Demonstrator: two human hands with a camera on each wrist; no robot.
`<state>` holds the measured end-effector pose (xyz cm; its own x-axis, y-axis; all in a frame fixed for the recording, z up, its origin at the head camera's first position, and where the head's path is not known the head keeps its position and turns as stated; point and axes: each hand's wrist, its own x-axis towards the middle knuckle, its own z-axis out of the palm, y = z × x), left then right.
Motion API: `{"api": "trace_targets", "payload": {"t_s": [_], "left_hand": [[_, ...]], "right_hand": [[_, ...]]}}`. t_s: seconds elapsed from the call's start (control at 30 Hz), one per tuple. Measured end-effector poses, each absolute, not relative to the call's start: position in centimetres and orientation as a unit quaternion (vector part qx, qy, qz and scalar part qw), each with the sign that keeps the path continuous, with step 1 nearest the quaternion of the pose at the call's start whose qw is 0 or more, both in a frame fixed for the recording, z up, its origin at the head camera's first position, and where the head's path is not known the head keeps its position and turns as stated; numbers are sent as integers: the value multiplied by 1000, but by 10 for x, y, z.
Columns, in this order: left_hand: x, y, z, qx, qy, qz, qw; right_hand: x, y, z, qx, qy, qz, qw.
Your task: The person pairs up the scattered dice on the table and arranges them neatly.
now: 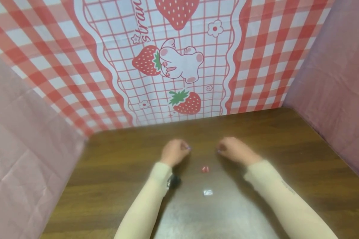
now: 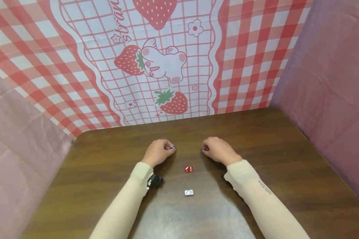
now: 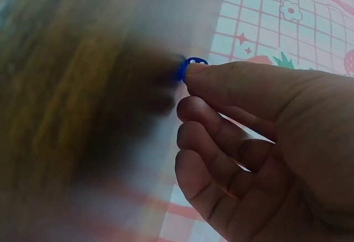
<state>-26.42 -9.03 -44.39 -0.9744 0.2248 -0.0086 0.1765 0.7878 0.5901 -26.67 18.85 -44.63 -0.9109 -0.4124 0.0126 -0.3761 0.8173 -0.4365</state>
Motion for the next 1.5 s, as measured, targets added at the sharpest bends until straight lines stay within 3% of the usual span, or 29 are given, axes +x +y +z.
{"api": "trace_targets", "payload": {"t_s": [0.77, 1.5], "left_hand": [[-255, -89, -422, 135, 936, 323, 33], [-256, -77, -437, 185, 940, 277, 74]], "right_hand": [[-265, 182, -438, -204, 956, -212, 14], [-262, 167, -442, -210, 953, -215, 48]]}}
